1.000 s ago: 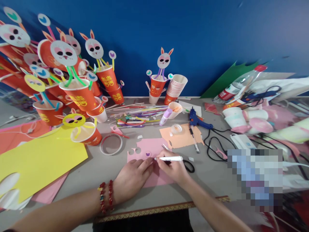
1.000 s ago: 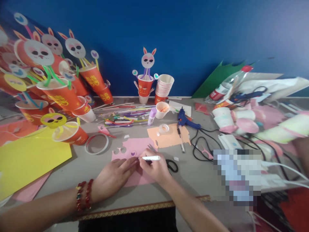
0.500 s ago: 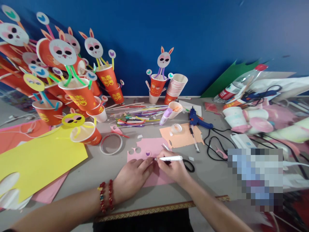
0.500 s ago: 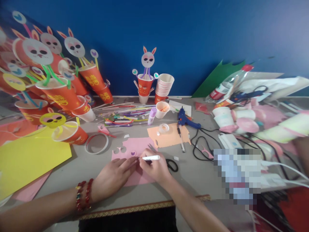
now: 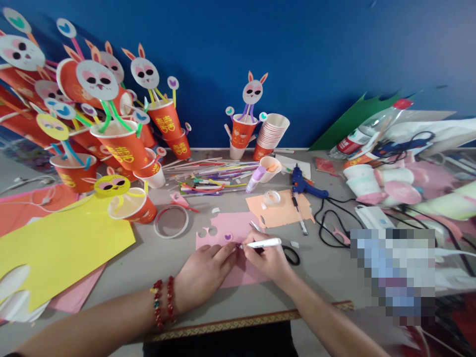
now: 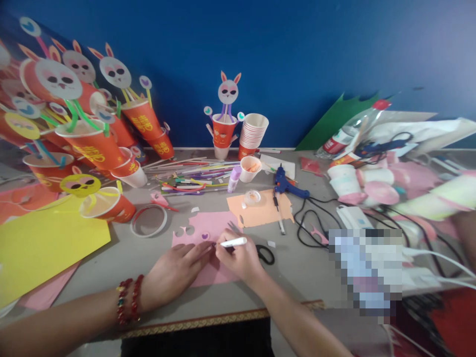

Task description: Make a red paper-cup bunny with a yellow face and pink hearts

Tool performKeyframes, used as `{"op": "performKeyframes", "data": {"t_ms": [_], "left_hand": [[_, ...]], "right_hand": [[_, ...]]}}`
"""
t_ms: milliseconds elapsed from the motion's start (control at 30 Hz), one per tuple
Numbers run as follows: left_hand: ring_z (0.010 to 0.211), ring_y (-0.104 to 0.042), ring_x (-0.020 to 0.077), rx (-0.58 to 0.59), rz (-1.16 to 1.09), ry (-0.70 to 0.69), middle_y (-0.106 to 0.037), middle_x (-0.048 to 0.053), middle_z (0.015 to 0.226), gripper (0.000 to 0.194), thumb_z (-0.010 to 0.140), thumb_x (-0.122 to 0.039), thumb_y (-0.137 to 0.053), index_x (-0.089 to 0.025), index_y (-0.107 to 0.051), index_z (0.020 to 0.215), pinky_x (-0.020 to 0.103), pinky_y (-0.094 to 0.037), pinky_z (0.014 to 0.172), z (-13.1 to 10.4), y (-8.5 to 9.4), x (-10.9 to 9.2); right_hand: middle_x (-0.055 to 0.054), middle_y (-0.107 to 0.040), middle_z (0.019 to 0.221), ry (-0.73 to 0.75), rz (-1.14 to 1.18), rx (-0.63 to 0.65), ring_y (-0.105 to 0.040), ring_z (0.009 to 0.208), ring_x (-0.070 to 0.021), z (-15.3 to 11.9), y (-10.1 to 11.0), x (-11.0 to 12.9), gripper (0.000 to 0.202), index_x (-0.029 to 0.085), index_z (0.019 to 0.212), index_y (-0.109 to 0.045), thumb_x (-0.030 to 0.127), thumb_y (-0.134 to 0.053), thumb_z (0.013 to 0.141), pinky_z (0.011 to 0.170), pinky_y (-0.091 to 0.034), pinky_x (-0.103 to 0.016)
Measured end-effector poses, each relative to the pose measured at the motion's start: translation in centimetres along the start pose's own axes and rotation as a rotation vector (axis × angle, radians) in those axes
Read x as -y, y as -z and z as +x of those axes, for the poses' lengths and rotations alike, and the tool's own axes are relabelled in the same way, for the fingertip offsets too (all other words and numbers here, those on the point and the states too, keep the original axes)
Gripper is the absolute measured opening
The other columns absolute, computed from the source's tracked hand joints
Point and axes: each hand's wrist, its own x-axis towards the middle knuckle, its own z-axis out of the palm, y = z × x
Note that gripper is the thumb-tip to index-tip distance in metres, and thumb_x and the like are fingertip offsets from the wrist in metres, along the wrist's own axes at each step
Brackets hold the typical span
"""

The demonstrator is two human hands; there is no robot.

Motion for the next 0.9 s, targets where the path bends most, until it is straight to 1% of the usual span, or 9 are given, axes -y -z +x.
{"op": "performKeyframes", "data": {"t_ms": [133,333,633,900], "left_hand": [[0.097,-0.063,0.0233,0.001,0.004,-0.001,-0.053,0.012,0.14,0.042,0.092,-0.01,-0.043,-0.012,-0.049,0.134,0.038,-0.057,0.074,-0.04,0.06,-0.04],[0.098,-0.063,0.0232,-0.004,0.01,-0.001,-0.053,0.012,0.139,0.043,0.093,-0.012,-0.045,-0.013,-0.047,0.136,0.037,-0.056,0.074,-0.03,0.06,-0.01],[0.096,-0.062,0.0226,-0.005,0.004,-0.002,-0.053,0.012,0.139,0.043,0.094,-0.012,-0.043,-0.013,-0.047,0.137,0.037,-0.056,0.074,0.02,-0.04,0.06],[0.097,-0.063,0.0229,-0.008,-0.01,0.002,-0.053,0.012,0.138,0.043,0.093,-0.012,-0.046,-0.013,-0.046,0.137,0.037,-0.056,0.075,-0.09,0.0,0.04]], "right_hand": [[0.004,-0.051,0.061,-0.002,0.002,-0.013,-0.047,0.056,-0.0125,-0.1,-0.05,0.01,0.018,0.021,0.068,-0.052,0.014,-0.052,0.084,0.054,-0.036,-0.025],[0.004,-0.051,0.062,0.003,0.009,-0.018,-0.048,0.057,-0.0124,-0.16,-0.12,-0.17,0.017,0.021,0.07,-0.051,0.012,-0.051,0.085,0.055,-0.037,-0.024],[0.004,-0.05,0.061,-0.004,-0.037,-0.06,-0.048,0.055,-0.0122,0.0,-0.11,-0.06,0.02,0.021,0.067,-0.049,0.015,-0.051,0.086,0.054,-0.037,-0.024],[0.005,-0.048,0.059,0.01,-0.055,-0.09,-0.047,0.053,-0.0117,0.08,-0.05,0.02,0.021,0.022,0.066,-0.048,0.017,-0.051,0.087,0.053,-0.037,-0.024]]}}
